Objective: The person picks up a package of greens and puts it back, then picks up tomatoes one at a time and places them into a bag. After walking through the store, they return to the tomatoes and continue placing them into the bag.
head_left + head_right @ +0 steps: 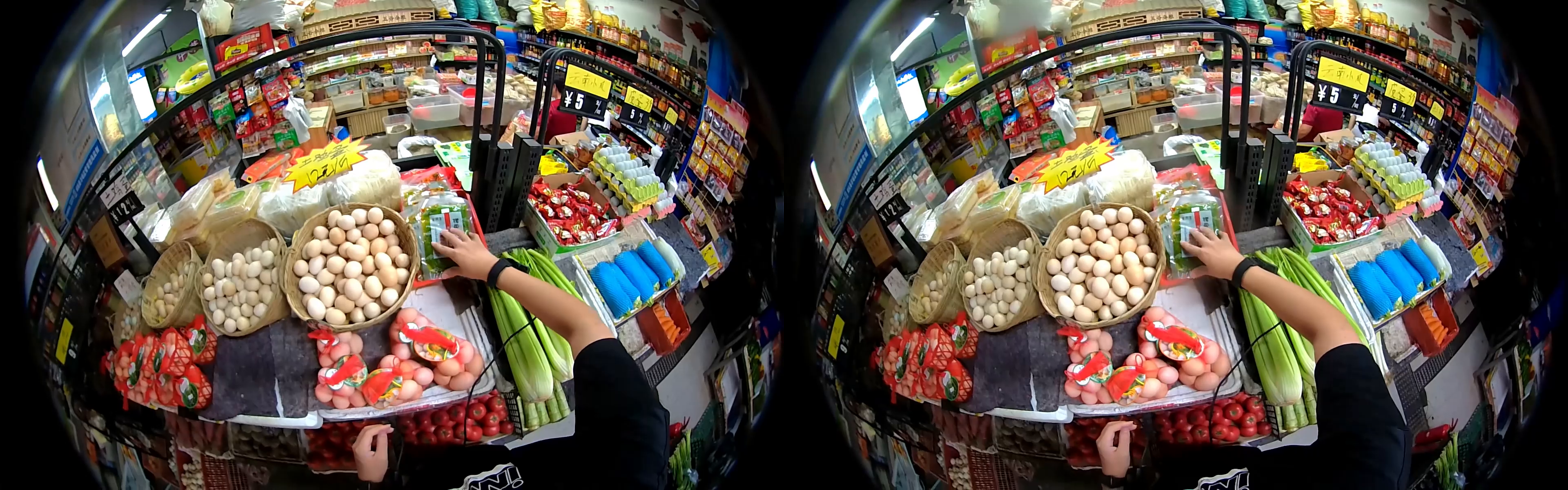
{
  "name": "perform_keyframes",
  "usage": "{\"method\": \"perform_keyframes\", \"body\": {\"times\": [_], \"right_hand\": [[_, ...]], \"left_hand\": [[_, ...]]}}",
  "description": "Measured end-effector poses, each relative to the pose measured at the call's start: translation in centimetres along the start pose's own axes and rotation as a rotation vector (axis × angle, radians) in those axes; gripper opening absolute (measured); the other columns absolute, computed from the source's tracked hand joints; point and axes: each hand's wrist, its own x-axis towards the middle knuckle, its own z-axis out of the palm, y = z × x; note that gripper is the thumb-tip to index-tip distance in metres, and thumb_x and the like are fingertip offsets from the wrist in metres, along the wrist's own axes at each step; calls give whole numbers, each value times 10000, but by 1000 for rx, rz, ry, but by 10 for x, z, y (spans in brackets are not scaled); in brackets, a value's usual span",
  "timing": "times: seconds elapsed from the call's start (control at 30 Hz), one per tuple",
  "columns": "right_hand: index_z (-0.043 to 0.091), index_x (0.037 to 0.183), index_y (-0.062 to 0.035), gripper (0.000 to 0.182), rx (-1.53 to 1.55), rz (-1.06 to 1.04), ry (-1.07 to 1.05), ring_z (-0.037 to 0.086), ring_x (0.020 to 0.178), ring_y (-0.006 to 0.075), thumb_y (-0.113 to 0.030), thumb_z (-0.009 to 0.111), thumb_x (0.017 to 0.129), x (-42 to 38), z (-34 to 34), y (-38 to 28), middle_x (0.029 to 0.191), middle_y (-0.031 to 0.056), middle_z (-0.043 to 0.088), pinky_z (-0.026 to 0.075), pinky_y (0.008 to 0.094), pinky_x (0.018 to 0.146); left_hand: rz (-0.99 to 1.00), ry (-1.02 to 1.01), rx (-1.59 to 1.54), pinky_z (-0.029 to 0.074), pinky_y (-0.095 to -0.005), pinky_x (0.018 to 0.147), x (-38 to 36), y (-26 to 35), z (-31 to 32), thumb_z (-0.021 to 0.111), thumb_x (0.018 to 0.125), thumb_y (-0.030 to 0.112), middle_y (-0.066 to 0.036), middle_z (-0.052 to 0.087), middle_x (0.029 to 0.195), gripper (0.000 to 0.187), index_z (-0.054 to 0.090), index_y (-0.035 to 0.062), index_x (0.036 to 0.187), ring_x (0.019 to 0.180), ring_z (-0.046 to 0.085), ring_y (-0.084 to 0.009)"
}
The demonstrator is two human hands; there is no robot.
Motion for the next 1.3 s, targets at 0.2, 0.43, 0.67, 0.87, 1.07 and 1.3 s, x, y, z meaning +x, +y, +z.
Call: {"method": "perform_keyframes", "body": {"times": [0.2,0.43,0.67,0.87,1.07,1.3], "right_hand": [[419,1308,-163,722,-131,-91,-91,438,1158,260,-394,705,686,16,-2,15,1296,113,421,401,459,843],[361,1361,-201,763,-94,-122,-185,410,1215,293,-415,688,706,25,-11,17,1374,125,371,401,421,901],[461,1283,-116,583,98,-276,-171,420,1204,377,-170,649,734,10,13,35,1351,133,417,393,406,970],[616,1038,-94,309,176,-24,-24,563,1018,260,-73,539,739,-16,-26,-16,1170,93,563,431,388,828],[607,988,-16,209,640,216,-223,590,891,325,-155,559,840,-73,-93,-34,953,146,622,467,393,791],[615,946,2,149,807,430,305,627,795,204,-119,547,891,-142,-240,-104,865,107,654,478,302,729]], "left_hand": [[12,8,3,473,-276,705,-7,-23,-3,536,842,2,-105,636,806,91,617,-30,868,754,610,-182],[-85,26,-65,477,-271,698,-9,-5,-4,530,840,-4,-106,634,813,97,615,-33,878,762,613,-176],[-9,15,-29,474,-275,718,-13,-36,-3,530,844,5,-106,639,809,98,617,-28,873,769,615,-181],[18,-16,4,473,-279,721,-9,-13,2,539,843,14,-111,644,813,93,619,-28,867,769,615,-189],[-47,-142,-68,472,-272,709,-7,-4,-4,538,850,17,-104,641,804,97,623,-27,868,765,613,-181],[149,-407,-25,476,-323,771,10,12,-9,526,881,59,-113,656,881,116,631,26,918,820,615,-275]]}}
